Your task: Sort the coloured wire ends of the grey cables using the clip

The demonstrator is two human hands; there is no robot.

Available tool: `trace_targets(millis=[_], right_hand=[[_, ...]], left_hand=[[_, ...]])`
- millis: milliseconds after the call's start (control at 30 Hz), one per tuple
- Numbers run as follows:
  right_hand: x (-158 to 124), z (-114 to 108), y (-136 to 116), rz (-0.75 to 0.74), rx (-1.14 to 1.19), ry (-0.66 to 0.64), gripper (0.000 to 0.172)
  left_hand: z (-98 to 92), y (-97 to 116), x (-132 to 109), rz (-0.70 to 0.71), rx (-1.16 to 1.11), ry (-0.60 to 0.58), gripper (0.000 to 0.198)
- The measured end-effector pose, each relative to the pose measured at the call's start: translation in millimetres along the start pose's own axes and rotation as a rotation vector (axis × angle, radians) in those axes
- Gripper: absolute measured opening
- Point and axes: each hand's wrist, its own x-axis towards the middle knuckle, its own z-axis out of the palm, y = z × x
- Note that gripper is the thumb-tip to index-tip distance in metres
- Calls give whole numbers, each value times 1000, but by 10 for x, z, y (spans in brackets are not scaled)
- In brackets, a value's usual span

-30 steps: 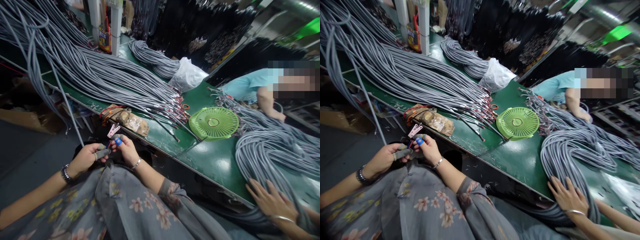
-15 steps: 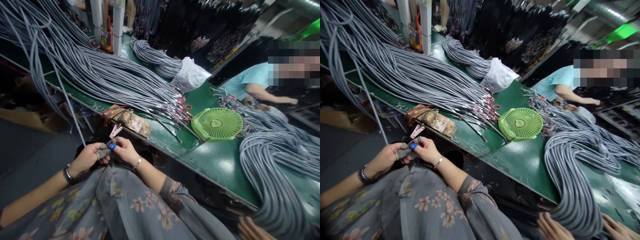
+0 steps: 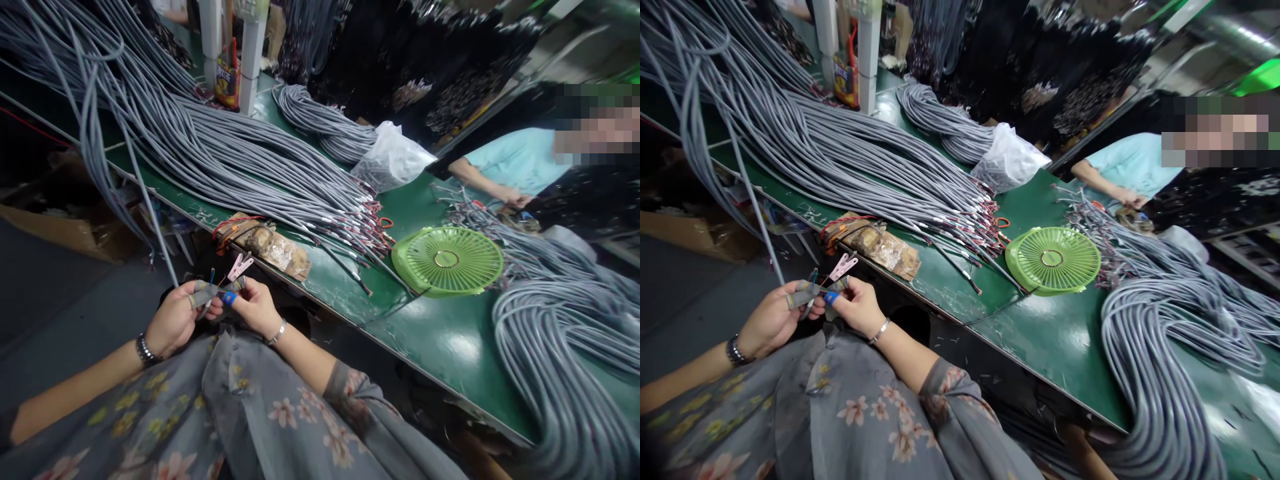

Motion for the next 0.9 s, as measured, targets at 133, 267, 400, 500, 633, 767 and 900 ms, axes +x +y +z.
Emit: trace_targets(millis=[133,267,400,500,633,767,900], right_hand=[[6,-12,-11,28,19,-9,41],[39,12,-34,55,55,-67,50],[76,65,-30,82,17,-71,51],[88,69,-25,93,8,-66,48],[71,44,-15,117,57,-29,45],[43,40,-19,117,101,-26,43],[31,39,-41,51,41,-70,38]], left_hand=[[-9,-32,-23,30,53,-18,33],[-8,-68,-47,53,131,-20,32],[5,-64,-50,71,235,-23,33],[0,-68,-40,95,279,-33,32],[-19,-82,-21,86,289,-37,33],[-44,-70,18,25,344,-175,24],[-72,-65,59,-58,399,-299,16]])
